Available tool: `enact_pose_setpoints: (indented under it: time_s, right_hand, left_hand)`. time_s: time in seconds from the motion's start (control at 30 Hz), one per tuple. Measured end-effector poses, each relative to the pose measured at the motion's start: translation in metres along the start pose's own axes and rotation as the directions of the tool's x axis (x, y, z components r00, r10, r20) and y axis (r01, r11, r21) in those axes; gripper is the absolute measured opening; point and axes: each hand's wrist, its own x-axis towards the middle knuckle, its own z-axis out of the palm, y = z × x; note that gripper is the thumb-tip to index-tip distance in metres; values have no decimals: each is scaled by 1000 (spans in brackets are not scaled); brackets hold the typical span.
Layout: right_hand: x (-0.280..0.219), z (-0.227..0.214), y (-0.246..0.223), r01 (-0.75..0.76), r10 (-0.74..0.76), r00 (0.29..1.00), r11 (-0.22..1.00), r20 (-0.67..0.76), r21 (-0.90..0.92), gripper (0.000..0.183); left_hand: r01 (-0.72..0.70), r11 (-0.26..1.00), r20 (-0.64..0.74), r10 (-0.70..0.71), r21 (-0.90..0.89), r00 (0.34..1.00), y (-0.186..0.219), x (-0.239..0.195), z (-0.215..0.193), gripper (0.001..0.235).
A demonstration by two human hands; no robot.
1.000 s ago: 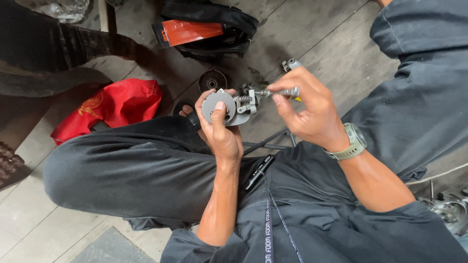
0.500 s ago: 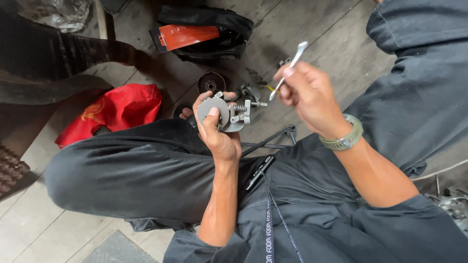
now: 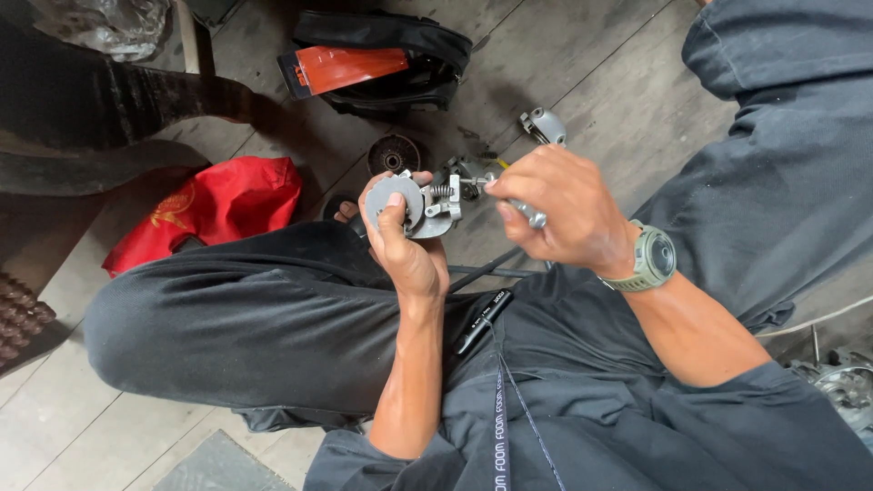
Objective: Cleaning a metal mechanical component with a brush and then assembling small parts like springs and levers onto it.
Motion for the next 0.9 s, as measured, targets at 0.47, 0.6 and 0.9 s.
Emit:
enact_pose_setpoints:
  time_s: [0.47,0.6,0.9]
  right_hand:
    - [5,0,-6,-133,134,991,991,19,-19,20]
    - [3,-1,-8,-355,355,935,933,19,58,18]
    - [-3,0,-3,-736,814,565,422,137,530,25]
  left_hand:
    - [-34,997,21,32,73,999,-5,1,-5,35]
    - [-48,996,37,45,78,998,-6,0,-7,35]
    - [-35,998,74,31,54,997,-2,-2,-3,37]
